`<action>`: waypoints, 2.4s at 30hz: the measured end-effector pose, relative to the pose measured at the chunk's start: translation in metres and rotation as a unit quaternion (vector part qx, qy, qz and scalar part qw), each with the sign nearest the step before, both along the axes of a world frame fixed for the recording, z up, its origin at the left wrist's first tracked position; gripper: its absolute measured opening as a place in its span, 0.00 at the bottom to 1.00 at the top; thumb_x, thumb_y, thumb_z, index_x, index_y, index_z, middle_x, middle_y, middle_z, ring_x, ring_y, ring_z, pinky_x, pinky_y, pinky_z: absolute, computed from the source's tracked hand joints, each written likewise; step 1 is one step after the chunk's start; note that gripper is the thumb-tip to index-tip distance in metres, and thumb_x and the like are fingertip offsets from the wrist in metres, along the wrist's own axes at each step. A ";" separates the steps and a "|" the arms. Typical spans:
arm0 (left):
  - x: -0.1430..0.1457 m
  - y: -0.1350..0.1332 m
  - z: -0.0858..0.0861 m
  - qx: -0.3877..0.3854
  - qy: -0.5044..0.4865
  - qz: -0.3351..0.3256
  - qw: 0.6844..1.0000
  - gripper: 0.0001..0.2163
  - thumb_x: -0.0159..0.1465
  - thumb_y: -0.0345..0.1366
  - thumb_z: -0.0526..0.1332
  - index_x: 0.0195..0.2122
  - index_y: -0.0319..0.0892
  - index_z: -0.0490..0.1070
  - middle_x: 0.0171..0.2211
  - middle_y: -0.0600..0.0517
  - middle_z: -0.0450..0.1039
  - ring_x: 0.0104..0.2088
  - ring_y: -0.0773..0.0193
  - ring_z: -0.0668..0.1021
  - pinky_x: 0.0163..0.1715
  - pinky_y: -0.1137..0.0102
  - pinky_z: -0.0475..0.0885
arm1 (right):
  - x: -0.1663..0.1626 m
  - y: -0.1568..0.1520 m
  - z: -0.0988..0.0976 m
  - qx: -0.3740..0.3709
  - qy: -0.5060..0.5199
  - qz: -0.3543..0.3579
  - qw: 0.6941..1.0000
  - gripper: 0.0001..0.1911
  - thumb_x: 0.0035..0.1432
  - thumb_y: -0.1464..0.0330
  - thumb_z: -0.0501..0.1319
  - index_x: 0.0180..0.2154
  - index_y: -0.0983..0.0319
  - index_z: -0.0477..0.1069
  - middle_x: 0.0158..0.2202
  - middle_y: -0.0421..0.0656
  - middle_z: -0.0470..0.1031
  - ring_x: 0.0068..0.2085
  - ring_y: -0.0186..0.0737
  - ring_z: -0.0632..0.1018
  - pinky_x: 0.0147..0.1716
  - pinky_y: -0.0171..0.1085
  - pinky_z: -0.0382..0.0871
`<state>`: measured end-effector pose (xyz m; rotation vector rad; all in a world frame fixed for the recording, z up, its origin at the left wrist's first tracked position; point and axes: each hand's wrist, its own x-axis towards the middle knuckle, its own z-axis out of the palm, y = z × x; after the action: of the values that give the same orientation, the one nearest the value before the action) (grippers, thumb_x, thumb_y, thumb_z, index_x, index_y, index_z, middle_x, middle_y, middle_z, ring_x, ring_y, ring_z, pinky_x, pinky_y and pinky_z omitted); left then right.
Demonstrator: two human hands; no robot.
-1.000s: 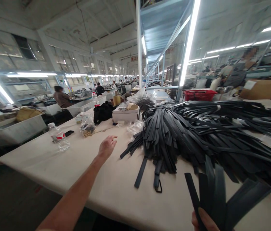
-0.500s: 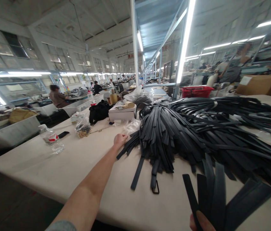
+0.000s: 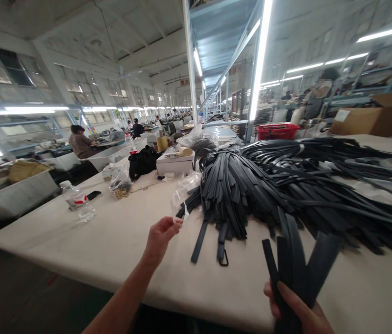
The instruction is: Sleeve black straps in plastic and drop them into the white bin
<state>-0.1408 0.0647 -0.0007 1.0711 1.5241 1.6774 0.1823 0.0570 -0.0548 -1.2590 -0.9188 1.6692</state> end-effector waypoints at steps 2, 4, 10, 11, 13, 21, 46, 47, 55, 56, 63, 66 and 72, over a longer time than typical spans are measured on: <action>0.014 -0.030 -0.006 0.020 0.035 -0.021 0.999 0.11 0.50 0.43 0.71 0.29 0.43 0.78 0.33 0.50 0.78 0.36 0.61 0.76 0.39 0.69 0.71 | -0.002 -0.002 0.002 -0.010 0.037 0.028 0.999 0.29 0.43 0.44 0.66 0.31 0.65 0.76 0.15 0.38 0.66 0.15 0.28 0.62 0.13 0.28 0.53; 0.024 -0.056 -0.012 0.032 0.093 -0.048 0.994 0.06 0.55 0.40 0.69 0.28 0.44 0.78 0.33 0.49 0.78 0.38 0.59 0.77 0.41 0.67 0.71 | -0.008 -0.006 0.005 0.000 0.054 0.057 0.997 0.30 0.45 0.44 0.65 0.35 0.66 0.77 0.16 0.37 0.66 0.16 0.28 0.62 0.14 0.28 0.52; 0.040 -0.096 -0.007 -0.016 0.109 -0.106 0.988 0.06 0.54 0.40 0.69 0.25 0.45 0.77 0.25 0.51 0.75 0.28 0.62 0.75 0.29 0.69 0.70 | -0.034 -0.028 0.025 0.088 0.047 0.164 0.981 0.37 0.54 0.49 0.60 0.56 0.69 0.68 0.17 0.39 0.69 0.19 0.34 0.64 0.20 0.33 0.52; 0.043 -0.097 0.000 -0.022 0.075 -0.108 0.991 0.07 0.53 0.40 0.69 0.25 0.44 0.77 0.25 0.51 0.75 0.27 0.63 0.74 0.28 0.70 0.70 | -0.040 -0.030 0.027 0.107 0.060 0.201 0.972 0.39 0.54 0.49 0.60 0.58 0.70 0.65 0.17 0.40 0.70 0.20 0.35 0.65 0.22 0.34 0.54; 0.049 -0.093 0.015 -0.021 0.006 -0.101 0.995 0.08 0.52 0.41 0.70 0.26 0.43 0.75 0.25 0.52 0.76 0.24 0.65 0.74 0.26 0.72 0.70 | -0.055 -0.035 0.032 0.124 0.091 0.274 0.949 0.41 0.54 0.50 0.61 0.61 0.70 0.62 0.19 0.41 0.73 0.22 0.37 0.68 0.24 0.35 0.57; 0.040 -0.008 0.040 0.044 0.002 -0.034 0.998 0.14 0.54 0.48 0.65 0.30 0.41 0.70 0.23 0.56 0.72 0.20 0.72 0.70 0.22 0.76 0.67 | -0.096 -0.051 0.026 0.078 0.089 0.357 0.927 0.26 0.54 0.51 0.62 0.38 0.68 0.77 0.18 0.39 0.71 0.19 0.31 0.67 0.20 0.31 0.56; 0.059 -0.103 -0.009 -0.212 0.337 -0.312 0.863 0.11 0.58 0.35 0.60 0.20 0.42 0.75 0.15 0.57 0.64 0.20 0.69 0.63 0.22 0.73 0.54 | -0.093 -0.022 0.041 0.138 -0.046 0.107 0.983 0.25 0.52 0.52 0.65 0.40 0.68 0.80 0.17 0.40 0.74 0.20 0.34 0.70 0.20 0.32 0.59; 0.059 -0.103 -0.010 -0.206 0.339 -0.309 0.864 0.11 0.58 0.35 0.60 0.19 0.42 0.74 0.15 0.57 0.63 0.19 0.69 0.62 0.22 0.73 0.53 | -0.092 -0.023 0.041 0.143 -0.049 0.108 0.983 0.25 0.51 0.52 0.65 0.39 0.68 0.80 0.17 0.40 0.74 0.20 0.34 0.70 0.20 0.33 0.60; 0.045 -0.079 -0.008 -0.172 -0.199 -0.187 0.946 0.15 0.48 0.44 0.73 0.24 0.36 0.76 0.22 0.50 0.75 0.22 0.68 0.74 0.27 0.74 0.68 | -0.070 -0.038 0.047 0.144 -0.093 0.072 0.983 0.26 0.51 0.49 0.64 0.36 0.67 0.79 0.16 0.41 0.73 0.20 0.36 0.69 0.19 0.34 0.60; 0.042 -0.074 -0.007 -0.154 -0.244 -0.164 0.943 0.17 0.46 0.45 0.74 0.25 0.36 0.75 0.23 0.50 0.76 0.23 0.68 0.75 0.27 0.74 0.69 | -0.066 -0.044 0.047 0.140 -0.107 0.074 0.982 0.26 0.51 0.48 0.64 0.34 0.66 0.79 0.15 0.40 0.72 0.19 0.35 0.68 0.19 0.34 0.59; 0.051 -0.058 -0.013 -0.124 -0.369 -0.125 0.913 0.10 0.56 0.39 0.69 0.33 0.38 0.75 0.32 0.50 0.78 0.28 0.68 0.80 0.28 0.75 0.75 | -0.053 -0.084 0.028 0.127 -0.170 0.110 0.971 0.26 0.53 0.46 0.61 0.25 0.64 0.77 0.14 0.41 0.71 0.19 0.36 0.69 0.23 0.35 0.61; 0.059 -0.058 -0.015 -0.131 -0.412 -0.123 0.893 0.06 0.62 0.34 0.64 0.32 0.36 0.74 0.30 0.49 0.78 0.28 0.66 0.81 0.30 0.72 0.77 | -0.053 -0.086 0.022 0.142 -0.183 0.109 0.967 0.25 0.53 0.47 0.61 0.25 0.63 0.77 0.14 0.41 0.71 0.20 0.38 0.71 0.25 0.36 0.63; 0.069 -0.056 -0.018 -0.119 -0.476 -0.080 0.868 0.11 0.64 0.34 0.62 0.25 0.36 0.70 0.20 0.55 0.72 0.20 0.71 0.77 0.30 0.73 0.78 | -0.057 -0.085 0.022 0.150 -0.194 0.093 0.965 0.24 0.53 0.47 0.62 0.24 0.62 0.77 0.15 0.42 0.73 0.21 0.40 0.74 0.25 0.36 0.67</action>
<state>-0.0723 0.0089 -0.0186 0.1342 0.9011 1.4831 0.1258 -0.0276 -0.0330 -1.3427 -1.5073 1.3719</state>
